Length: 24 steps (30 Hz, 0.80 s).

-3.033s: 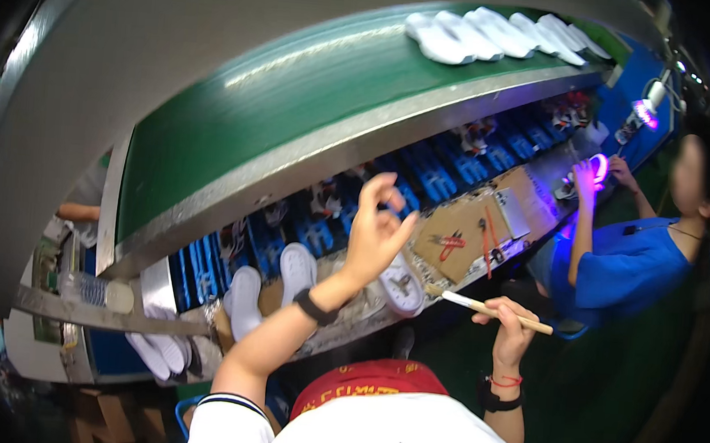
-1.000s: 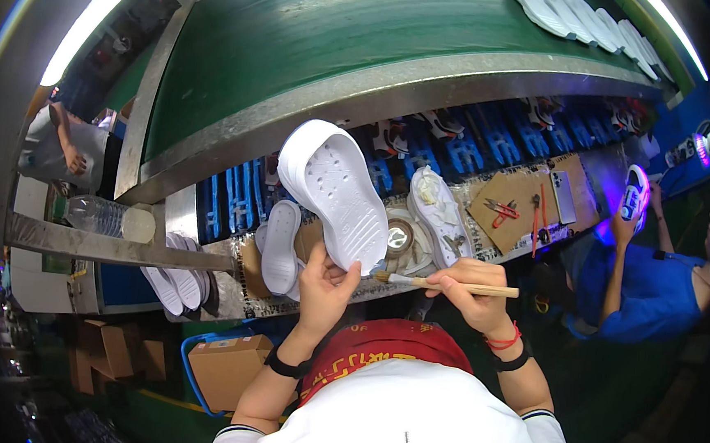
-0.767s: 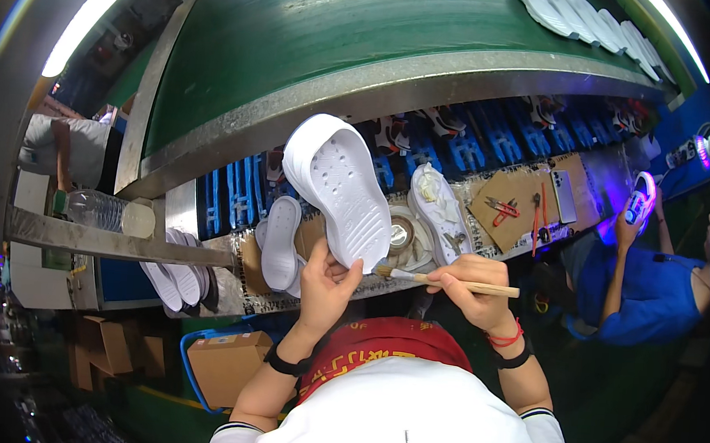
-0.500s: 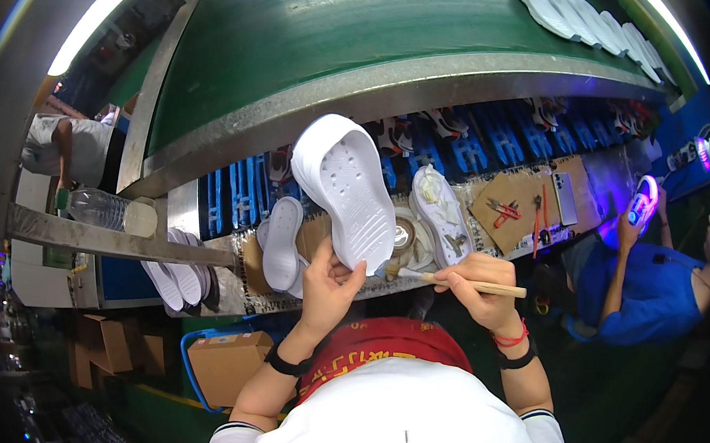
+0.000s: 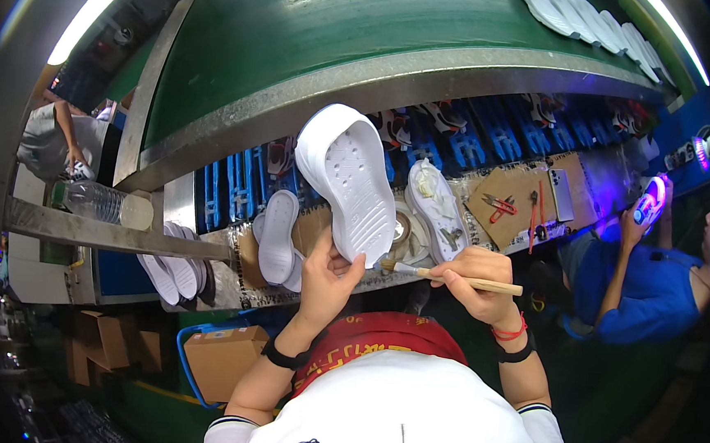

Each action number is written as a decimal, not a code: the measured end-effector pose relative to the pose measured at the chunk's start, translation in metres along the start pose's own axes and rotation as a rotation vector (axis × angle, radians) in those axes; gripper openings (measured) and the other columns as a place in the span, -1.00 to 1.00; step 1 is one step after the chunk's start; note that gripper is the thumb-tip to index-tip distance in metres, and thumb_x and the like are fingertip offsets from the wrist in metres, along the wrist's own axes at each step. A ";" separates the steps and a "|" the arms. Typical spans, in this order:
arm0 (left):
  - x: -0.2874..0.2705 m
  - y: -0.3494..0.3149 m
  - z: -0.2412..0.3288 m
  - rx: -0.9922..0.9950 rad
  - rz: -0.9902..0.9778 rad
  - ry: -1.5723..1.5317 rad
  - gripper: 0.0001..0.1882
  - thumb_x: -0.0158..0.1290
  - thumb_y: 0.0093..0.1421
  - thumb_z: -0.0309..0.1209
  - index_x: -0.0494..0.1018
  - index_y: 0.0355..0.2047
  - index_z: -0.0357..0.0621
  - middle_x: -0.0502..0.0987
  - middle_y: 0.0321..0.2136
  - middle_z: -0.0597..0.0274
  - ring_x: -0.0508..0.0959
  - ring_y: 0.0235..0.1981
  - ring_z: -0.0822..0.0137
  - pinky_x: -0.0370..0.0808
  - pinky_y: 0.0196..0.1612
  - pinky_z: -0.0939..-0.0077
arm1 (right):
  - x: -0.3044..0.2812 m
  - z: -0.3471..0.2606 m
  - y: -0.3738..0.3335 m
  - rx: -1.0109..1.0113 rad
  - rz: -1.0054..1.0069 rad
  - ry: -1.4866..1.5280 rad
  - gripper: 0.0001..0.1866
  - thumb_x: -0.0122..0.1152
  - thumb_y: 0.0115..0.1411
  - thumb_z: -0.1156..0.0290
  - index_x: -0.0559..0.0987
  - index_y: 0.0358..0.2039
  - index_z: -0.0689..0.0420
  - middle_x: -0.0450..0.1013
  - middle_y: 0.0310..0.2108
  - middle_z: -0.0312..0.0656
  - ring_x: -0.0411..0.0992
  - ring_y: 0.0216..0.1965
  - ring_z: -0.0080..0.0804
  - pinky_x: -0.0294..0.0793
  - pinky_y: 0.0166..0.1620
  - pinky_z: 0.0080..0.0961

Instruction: Applying adhesive to the bottom of white shoe soles using a brush in a manufacturing line.

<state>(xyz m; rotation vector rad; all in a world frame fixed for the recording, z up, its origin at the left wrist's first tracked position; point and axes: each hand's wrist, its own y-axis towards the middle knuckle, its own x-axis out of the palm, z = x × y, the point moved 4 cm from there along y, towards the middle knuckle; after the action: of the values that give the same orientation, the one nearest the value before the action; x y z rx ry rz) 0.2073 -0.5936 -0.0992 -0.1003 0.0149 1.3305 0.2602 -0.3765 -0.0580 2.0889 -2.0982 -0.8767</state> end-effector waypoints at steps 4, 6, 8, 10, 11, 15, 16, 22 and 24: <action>0.008 0.008 -0.002 0.010 -0.039 -0.042 -0.51 0.03 0.08 -0.63 0.19 0.04 -0.42 0.52 -0.24 -0.04 0.57 -0.24 0.31 0.52 -0.18 0.53 | -0.007 0.000 0.001 0.029 0.066 0.010 -0.89 0.12 0.04 0.55 0.63 -0.48 0.22 0.52 -0.62 -0.25 0.40 -0.65 -0.45 0.35 -0.51 -0.56; 0.013 0.009 0.003 0.002 -0.046 -0.004 -0.54 0.03 0.08 -0.63 0.22 0.01 -0.42 0.52 -0.24 -0.02 0.57 -0.24 0.32 0.53 -0.20 0.53 | -0.011 -0.003 -0.004 0.035 0.054 -0.005 -0.89 0.13 0.04 0.55 0.63 -0.48 0.23 0.53 -0.60 -0.24 0.41 -0.64 -0.45 0.36 -0.50 -0.55; 0.021 0.015 0.002 -0.015 -0.074 -0.025 -0.47 0.04 0.06 -0.65 0.09 0.02 -0.38 0.50 -0.22 -0.08 0.57 -0.24 0.29 0.54 -0.22 0.54 | -0.024 -0.003 -0.012 0.157 0.073 0.062 -0.89 0.13 0.06 0.54 0.63 -0.47 0.25 0.54 -0.58 -0.21 0.44 -0.60 -0.46 0.37 -0.49 -0.57; 0.037 0.021 0.000 -0.022 -0.139 -0.117 -0.46 0.04 0.05 -0.68 0.01 -0.02 -0.30 0.48 -0.20 -0.09 0.57 -0.23 0.27 0.56 -0.23 0.53 | -0.047 0.001 -0.032 0.264 0.354 0.187 -0.82 0.06 0.10 0.50 0.61 -0.45 0.31 0.53 -0.58 -0.13 0.47 -0.59 -0.42 0.41 -0.47 -0.59; 0.048 0.030 0.003 -0.004 -0.193 -0.171 -0.46 0.04 0.04 -0.69 -0.01 -0.07 -0.24 0.47 -0.20 -0.07 0.56 -0.22 0.28 0.57 -0.25 0.52 | -0.062 0.008 -0.047 0.313 0.523 0.245 -0.79 0.02 0.11 0.48 0.60 -0.45 0.34 0.53 -0.58 -0.09 0.48 -0.59 -0.39 0.43 -0.46 -0.57; 0.120 0.069 0.027 0.075 -0.404 -0.279 -0.46 0.05 0.05 -0.65 -0.01 -0.06 -0.23 0.45 -0.17 -0.10 0.57 -0.24 0.19 0.60 -0.27 0.41 | -0.120 0.012 -0.112 0.288 1.241 0.414 -0.72 -0.04 0.14 0.36 0.51 -0.39 0.36 0.46 -0.59 -0.08 0.45 -0.62 -0.34 0.42 -0.50 -0.53; 0.145 0.090 0.045 0.097 -0.416 -0.314 -0.46 0.05 0.06 -0.63 -0.01 -0.05 -0.24 0.45 -0.17 -0.11 0.57 -0.26 0.17 0.60 -0.27 0.39 | -0.130 0.005 -0.123 0.283 1.305 0.396 -0.71 -0.04 0.15 0.35 0.51 -0.39 0.35 0.46 -0.60 -0.09 0.45 -0.62 -0.34 0.42 -0.50 -0.53; 0.239 0.238 0.148 0.100 -0.196 -0.499 -0.12 0.16 0.07 -0.48 -0.25 0.18 -0.36 0.10 0.12 -0.24 0.50 -0.14 0.11 0.53 -0.11 0.35 | -0.130 0.002 -0.142 0.294 1.316 0.402 -0.70 -0.04 0.16 0.33 0.50 -0.40 0.36 0.46 -0.55 -0.06 0.45 -0.63 -0.29 0.45 -0.52 -0.49; 0.238 0.234 0.136 0.249 -0.172 -0.292 -0.08 0.20 0.04 -0.47 -0.23 0.20 -0.31 0.11 0.12 -0.13 0.49 -0.19 0.23 0.51 -0.16 0.41 | -0.123 0.009 -0.142 0.326 1.238 0.379 -0.70 -0.01 0.13 0.35 0.51 -0.43 0.39 0.46 -0.55 -0.03 0.46 -0.64 -0.23 0.49 -0.54 -0.46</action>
<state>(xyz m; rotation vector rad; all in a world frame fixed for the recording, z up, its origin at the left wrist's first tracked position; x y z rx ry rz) 0.0304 -0.2968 0.0047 0.2978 -0.0740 1.1512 0.3948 -0.2474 -0.0825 0.5454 -2.6813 0.0393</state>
